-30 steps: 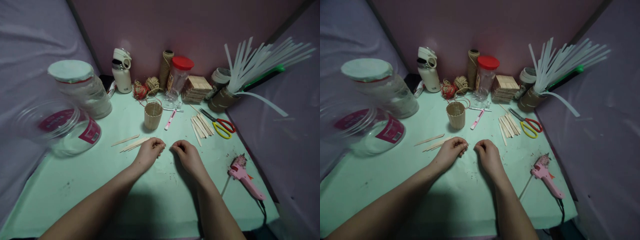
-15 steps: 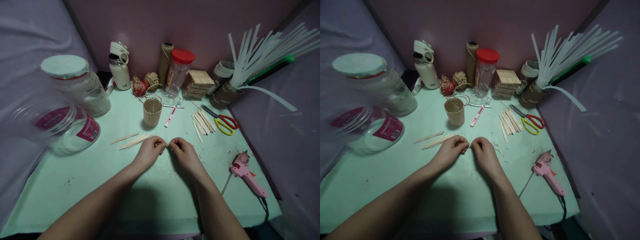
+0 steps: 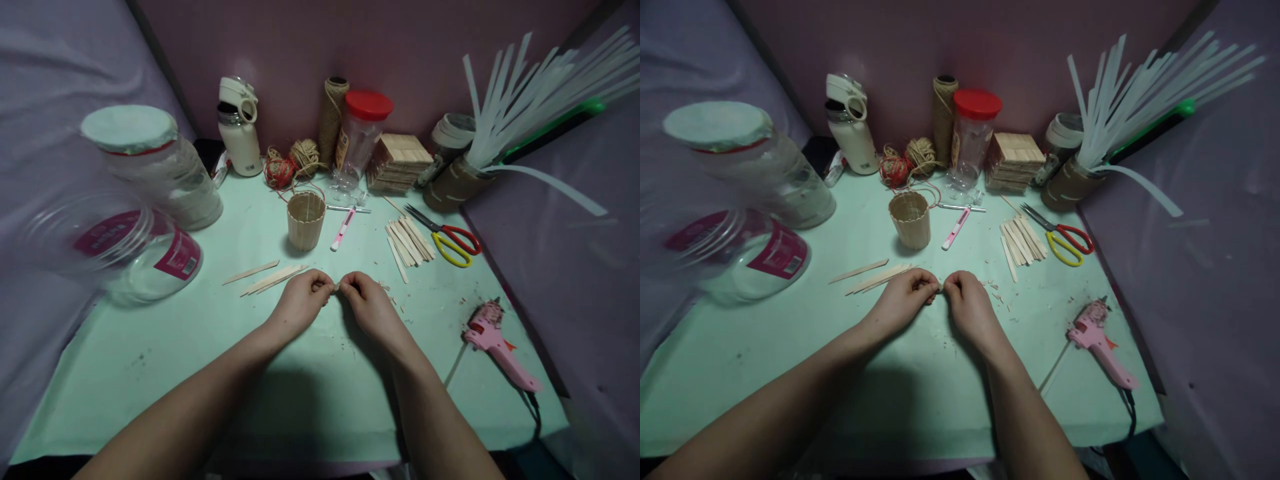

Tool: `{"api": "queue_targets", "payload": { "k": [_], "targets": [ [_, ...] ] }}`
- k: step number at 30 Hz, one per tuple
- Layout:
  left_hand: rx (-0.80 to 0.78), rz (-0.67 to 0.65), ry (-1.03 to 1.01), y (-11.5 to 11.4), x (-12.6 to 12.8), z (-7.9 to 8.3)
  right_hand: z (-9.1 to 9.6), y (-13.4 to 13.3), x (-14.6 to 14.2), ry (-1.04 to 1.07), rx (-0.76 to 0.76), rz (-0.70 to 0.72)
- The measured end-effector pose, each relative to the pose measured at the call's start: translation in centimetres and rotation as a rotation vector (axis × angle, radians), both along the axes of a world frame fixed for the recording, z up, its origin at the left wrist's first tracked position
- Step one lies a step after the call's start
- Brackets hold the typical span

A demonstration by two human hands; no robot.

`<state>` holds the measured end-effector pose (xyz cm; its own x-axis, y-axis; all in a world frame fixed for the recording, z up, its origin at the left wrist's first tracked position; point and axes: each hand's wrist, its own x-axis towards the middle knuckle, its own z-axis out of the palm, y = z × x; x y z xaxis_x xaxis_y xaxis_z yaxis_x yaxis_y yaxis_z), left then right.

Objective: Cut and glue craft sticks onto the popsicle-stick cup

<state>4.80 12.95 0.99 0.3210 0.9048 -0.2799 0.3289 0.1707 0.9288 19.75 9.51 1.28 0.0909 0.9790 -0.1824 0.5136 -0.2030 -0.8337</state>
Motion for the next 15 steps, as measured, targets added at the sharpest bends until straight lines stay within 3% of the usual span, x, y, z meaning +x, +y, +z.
{"api": "queue_targets", "payload": {
  "k": [15],
  "targets": [
    [0.022, 0.003, 0.026, -0.12, 0.16, 0.25, -0.06, -0.05, 0.0, -0.018, 0.01, 0.019]
  ]
}}
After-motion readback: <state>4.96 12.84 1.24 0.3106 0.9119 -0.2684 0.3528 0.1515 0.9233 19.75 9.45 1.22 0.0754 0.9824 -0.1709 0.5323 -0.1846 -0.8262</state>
